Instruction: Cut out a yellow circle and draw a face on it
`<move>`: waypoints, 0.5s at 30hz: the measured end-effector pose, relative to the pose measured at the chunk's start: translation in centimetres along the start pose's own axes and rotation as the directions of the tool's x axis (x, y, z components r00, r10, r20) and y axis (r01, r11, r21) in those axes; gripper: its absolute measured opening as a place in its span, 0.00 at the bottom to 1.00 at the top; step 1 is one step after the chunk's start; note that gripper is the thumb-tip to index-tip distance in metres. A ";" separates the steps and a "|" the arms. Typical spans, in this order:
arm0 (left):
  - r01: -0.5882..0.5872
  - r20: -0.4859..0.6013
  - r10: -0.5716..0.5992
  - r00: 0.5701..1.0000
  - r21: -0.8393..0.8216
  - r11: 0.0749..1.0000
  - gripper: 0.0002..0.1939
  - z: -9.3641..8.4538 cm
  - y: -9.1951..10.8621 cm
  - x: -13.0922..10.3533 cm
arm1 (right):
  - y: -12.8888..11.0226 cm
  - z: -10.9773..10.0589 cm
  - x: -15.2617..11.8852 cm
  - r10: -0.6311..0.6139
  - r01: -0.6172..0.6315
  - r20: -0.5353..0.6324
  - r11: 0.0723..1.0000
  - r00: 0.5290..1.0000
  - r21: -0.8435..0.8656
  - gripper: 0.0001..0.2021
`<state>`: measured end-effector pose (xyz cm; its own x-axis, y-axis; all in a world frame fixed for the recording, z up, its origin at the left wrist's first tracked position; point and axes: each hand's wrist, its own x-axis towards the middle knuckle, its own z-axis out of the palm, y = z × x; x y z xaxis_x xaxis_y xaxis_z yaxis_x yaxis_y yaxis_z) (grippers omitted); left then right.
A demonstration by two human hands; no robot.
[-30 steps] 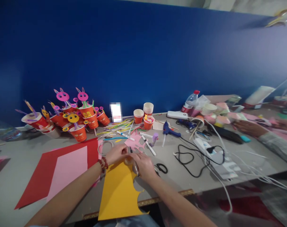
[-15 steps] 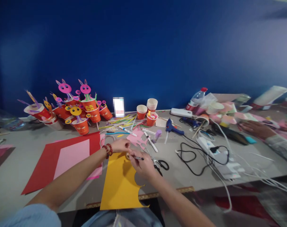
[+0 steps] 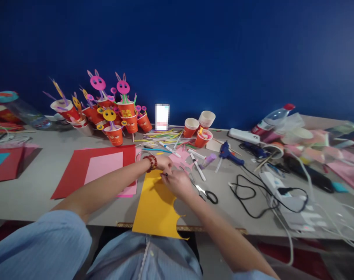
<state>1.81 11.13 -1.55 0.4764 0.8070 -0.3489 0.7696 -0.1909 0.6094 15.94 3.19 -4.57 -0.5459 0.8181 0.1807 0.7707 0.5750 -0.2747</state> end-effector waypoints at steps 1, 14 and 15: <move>0.016 0.045 -0.016 0.999 0.009 1.000 0.17 -0.2 0.2 -0.1 | 0.0 -0.1 0.1 -0.002 0.002 0.005 1.000 1.000 0.002 0.13; 0.066 0.296 -0.082 0.952 0.061 0.996 0.18 -0.2 -0.1 0.8 | -0.8 -1.1 1.2 0.037 -0.027 0.100 0.995 0.994 -0.100 0.12; 0.067 0.283 -0.077 0.956 0.046 0.997 0.18 -0.1 -0.3 0.9 | -0.9 -1.2 1.2 0.037 -0.026 0.108 0.994 0.993 -0.103 0.12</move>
<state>1.99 12.00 -1.95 0.5164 0.6280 -0.5823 0.8184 -0.1618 0.5514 14.98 3.69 -2.94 -0.5490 0.8331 0.0675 0.8145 0.5514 -0.1805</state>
